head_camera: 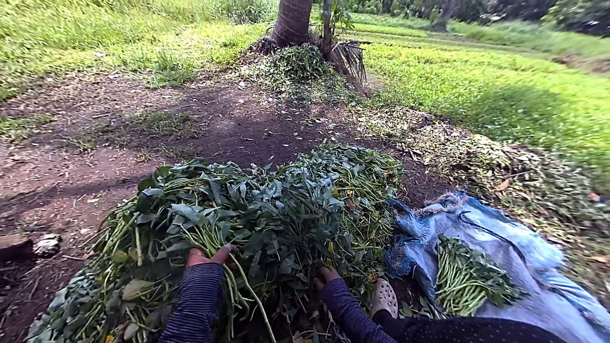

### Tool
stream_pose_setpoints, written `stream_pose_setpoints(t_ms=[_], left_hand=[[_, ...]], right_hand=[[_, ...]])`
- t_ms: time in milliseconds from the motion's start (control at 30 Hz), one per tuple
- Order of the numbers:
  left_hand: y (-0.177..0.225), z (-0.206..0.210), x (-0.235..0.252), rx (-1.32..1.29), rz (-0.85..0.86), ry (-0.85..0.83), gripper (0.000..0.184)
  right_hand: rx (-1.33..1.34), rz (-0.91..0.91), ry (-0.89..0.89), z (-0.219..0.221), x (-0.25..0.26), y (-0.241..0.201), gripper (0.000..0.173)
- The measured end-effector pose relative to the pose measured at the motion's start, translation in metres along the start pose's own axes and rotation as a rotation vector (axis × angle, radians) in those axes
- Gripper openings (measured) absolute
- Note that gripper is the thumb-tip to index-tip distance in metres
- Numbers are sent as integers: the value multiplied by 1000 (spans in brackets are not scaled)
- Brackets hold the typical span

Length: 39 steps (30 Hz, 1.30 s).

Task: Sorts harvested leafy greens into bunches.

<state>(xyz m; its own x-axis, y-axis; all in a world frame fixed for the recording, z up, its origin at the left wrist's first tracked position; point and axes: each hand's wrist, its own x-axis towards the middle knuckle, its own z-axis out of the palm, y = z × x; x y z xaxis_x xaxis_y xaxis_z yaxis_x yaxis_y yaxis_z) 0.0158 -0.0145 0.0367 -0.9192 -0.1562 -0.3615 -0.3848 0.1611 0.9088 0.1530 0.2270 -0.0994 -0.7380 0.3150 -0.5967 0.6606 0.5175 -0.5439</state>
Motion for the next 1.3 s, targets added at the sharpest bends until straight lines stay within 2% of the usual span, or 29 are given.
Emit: stream_pose_setpoints(t_ms=[133, 200, 333, 500, 600, 700, 867, 933, 1033, 1167, 1300], left_hand=[[-9, 14, -12, -107, -118, -131, 58], [-10, 21, -19, -85, -160, -164, 64], [-10, 28, -34, -41, -223, -214, 73], [-20, 41, -59, 9, -306, -388, 79], [-36, 53, -63, 92, -258, -467, 81], [-46, 58, -60, 206, -146, -443, 84], [-42, 55, -58, 355, -125, -487, 92], [-44, 53, -56, 427, -117, -513, 87], [-47, 54, -53, 340, -90, -454, 81], [-45, 55, -40, 250, -91, -342, 78], [-41, 52, -25, 252, -92, -244, 75]], right_hand=[[467, -194, -66, -18, -51, -5, 31], [572, -288, -82, -20, -61, -3, 27], [456, -252, -42, -20, -62, -5, 30], [275, -268, -135, -13, -78, -35, 31], [108, -353, -87, -3, -85, -51, 31], [111, -450, -18, 10, -82, -50, 34], [119, -404, -26, 17, -83, -52, 39], [112, -415, -37, 21, -80, -52, 39], [79, -376, -48, 20, -76, -54, 37], [40, -219, -182, 19, -77, -52, 36], [-15, -234, -202, 31, -76, -45, 41]])
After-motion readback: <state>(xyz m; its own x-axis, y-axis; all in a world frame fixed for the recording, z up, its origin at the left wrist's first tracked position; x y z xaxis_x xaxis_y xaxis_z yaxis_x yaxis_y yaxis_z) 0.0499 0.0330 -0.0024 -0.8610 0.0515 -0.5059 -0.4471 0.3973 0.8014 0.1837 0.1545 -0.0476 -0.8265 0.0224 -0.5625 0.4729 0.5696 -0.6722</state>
